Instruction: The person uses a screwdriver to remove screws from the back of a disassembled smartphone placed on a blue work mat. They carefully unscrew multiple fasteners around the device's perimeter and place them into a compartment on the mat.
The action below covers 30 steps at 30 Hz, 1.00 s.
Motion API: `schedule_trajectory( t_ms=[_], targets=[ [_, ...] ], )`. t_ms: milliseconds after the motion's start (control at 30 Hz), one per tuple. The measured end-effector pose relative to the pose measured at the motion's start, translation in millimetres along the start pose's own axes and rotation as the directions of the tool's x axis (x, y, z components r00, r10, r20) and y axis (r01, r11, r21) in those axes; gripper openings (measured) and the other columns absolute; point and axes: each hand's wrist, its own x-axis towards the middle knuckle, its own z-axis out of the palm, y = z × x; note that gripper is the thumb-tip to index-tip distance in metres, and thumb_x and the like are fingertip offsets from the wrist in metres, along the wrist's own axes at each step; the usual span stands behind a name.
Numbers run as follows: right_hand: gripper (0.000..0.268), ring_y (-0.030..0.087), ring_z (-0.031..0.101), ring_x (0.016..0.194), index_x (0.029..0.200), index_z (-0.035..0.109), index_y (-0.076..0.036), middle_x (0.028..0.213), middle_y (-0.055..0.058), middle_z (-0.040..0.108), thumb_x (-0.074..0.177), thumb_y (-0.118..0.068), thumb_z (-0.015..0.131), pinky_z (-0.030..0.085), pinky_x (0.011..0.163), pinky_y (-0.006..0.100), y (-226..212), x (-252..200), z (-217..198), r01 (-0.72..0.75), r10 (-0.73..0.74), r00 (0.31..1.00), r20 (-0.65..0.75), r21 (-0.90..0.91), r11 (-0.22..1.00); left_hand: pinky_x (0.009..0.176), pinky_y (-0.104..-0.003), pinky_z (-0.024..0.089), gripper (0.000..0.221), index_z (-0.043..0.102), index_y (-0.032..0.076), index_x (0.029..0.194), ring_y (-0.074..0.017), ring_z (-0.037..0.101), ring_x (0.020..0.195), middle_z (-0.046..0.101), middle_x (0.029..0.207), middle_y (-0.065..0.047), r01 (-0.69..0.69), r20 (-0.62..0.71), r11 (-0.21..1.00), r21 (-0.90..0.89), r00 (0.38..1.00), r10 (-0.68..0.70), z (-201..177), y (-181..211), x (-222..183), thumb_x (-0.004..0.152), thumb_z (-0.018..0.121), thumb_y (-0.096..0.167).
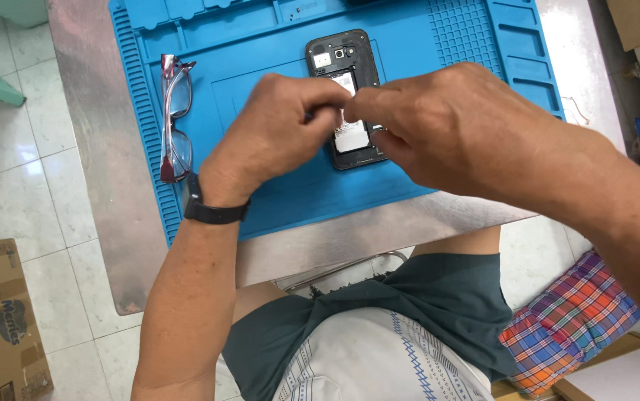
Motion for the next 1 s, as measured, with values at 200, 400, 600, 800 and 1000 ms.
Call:
schedule_trajectory(
  t_ms=[200,400,600,800,1000],
  targets=[
    [0.012,0.028,0.045,0.047,0.105,0.074,-0.024,0.059,0.002,0.055,0.116,-0.027,0.075,0.028,0.045,0.040,11,-18,24,-0.058,0.031,0.977,-0.213,-0.123,0.991,0.065,-0.038,0.053,0.028,0.079,0.007,0.094,-0.0204,0.073,0.073,0.080,0.085,-0.004,0.035,-0.057,0.990,0.136,0.998,-0.028,9,-24,-2,0.086,0.053,0.002],
    [0.042,0.027,0.073,0.080,0.141,0.066,-0.018,0.120,0.006,0.074,0.100,-0.021,0.072,0.052,0.043,0.042,-2,-18,-4,-0.002,0.001,1.000,-0.021,-0.032,0.999,0.061,-0.038,0.051,0.028,0.079,0.007,0.094,-0.0222,0.068,0.064,0.076,0.075,-0.005,0.005,-0.020,0.991,0.136,1.000,-0.002,7,-16,-2,0.086,0.052,0.001],
    [0.019,0.024,0.069,0.068,0.128,0.074,-0.015,0.095,0.000,0.077,0.110,-0.011,0.069,0.039,0.043,0.040,-1,-12,7,0.071,-0.076,0.976,-0.204,-0.028,0.997,0.064,-0.038,0.050,0.028,0.077,0.009,0.090,-0.0204,0.066,0.066,0.075,0.074,-0.002,0.057,-0.001,0.991,0.117,0.998,-0.058,7,-15,-1,0.085,0.051,0.004],
    [0.044,0.027,0.065,0.069,0.146,0.060,-0.015,0.097,0.004,0.068,0.104,-0.018,0.073,0.044,0.042,0.043,-4,-4,-6,-0.011,0.000,0.994,-0.107,-0.095,0.995,0.061,-0.039,0.048,0.024,0.076,0.008,0.089,-0.0222,0.065,0.064,0.073,0.072,-0.003,0.008,-0.032,0.992,0.129,0.999,-0.004,10,-22,-2,0.085,0.053,0.002],
    [0.028,0.022,0.060,0.052,0.136,0.074,-0.029,0.058,-0.002,0.058,0.118,-0.049,0.080,0.039,0.049,0.036,15,-15,31,-0.090,0.000,0.964,-0.267,-0.324,0.942,0.060,-0.040,0.047,0.027,0.075,0.010,0.087,-0.0228,0.062,0.063,0.073,0.072,-0.003,0.048,-0.012,0.991,0.127,0.999,-0.046,9,-22,-2,0.082,0.050,0.003]
  ],
)
